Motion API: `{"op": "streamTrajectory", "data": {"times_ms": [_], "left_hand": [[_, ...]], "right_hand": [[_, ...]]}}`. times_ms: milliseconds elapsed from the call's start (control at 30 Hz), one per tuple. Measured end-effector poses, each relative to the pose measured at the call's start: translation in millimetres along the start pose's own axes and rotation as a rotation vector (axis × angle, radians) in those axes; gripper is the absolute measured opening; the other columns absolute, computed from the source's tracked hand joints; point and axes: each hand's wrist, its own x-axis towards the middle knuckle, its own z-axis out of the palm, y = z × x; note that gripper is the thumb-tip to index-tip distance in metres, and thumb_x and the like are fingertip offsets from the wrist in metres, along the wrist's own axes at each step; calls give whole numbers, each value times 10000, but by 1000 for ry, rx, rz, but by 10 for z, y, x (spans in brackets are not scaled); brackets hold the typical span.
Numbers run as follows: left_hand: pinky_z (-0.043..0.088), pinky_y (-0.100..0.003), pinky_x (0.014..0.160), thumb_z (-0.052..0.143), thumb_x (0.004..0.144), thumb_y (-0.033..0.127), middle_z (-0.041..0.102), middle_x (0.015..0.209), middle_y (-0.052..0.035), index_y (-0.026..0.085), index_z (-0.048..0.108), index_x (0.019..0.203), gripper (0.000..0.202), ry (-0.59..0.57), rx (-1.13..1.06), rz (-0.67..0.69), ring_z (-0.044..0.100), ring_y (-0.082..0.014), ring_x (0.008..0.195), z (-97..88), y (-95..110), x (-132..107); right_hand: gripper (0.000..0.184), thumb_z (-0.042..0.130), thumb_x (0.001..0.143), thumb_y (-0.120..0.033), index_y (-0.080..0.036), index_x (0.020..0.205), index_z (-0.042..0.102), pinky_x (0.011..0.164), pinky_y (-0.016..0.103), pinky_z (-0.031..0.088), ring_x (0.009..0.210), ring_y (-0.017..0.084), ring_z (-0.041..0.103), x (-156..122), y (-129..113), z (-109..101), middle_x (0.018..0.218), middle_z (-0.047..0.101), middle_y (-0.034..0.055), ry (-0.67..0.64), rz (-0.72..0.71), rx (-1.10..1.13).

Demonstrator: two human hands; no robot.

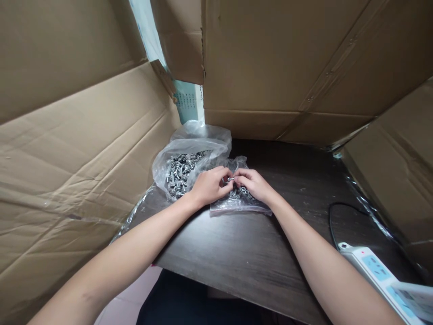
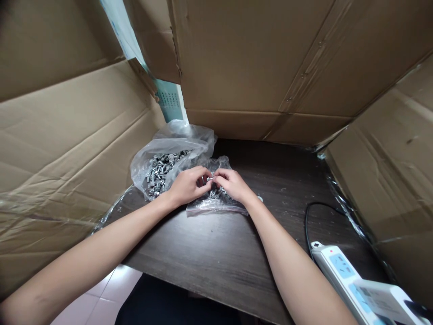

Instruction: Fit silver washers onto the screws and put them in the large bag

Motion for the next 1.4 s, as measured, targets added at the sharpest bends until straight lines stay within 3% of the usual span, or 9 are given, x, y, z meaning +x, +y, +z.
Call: {"op": "streamTrajectory", "data": {"times_ms": [200, 333, 633, 933, 1400], "left_hand": [[459, -267, 692, 658, 857, 215, 649, 837, -2, 183, 677, 968, 117, -11, -25, 24, 603, -136, 712, -1, -29, 7], [456, -270, 692, 653, 867, 223, 654, 832, -5, 184, 677, 957, 101, -5, 1, 17, 603, -140, 712, -3, -22, 4], [441, -267, 668, 664, 845, 225, 659, 810, -5, 187, 670, 915, 80, -3, 18, -9, 608, -146, 708, -7, 7, 1], [445, -270, 681, 667, 863, 223, 670, 835, -8, 184, 677, 941, 87, -7, 9, -1, 610, -144, 719, -12, 2, 3], [446, -262, 662, 666, 874, 236, 657, 809, -9, 182, 669, 904, 62, -11, 16, -6, 599, -139, 698, -4, -6, 2]], "right_hand": [[391, 498, 868, -460, -195, 581, 499, 639, 306, 342, 621, 156, 468, 4, 34, 34, 585, 497, -2, 29, 9, -41], [438, 480, 892, -525, -190, 618, 545, 612, 308, 331, 593, 154, 451, 2, 38, 47, 579, 488, -5, 38, 43, -53], [276, 486, 844, -370, -191, 642, 544, 685, 307, 355, 670, 165, 497, -5, 16, 10, 641, 545, -1, 18, -3, -43], [458, 475, 910, -539, -187, 630, 560, 618, 307, 333, 614, 157, 458, -11, 31, 50, 606, 516, 2, 41, 51, -73], [345, 524, 874, -426, -191, 622, 524, 663, 302, 350, 659, 163, 497, -13, 23, 9, 634, 551, 0, 12, 6, -53]]}}
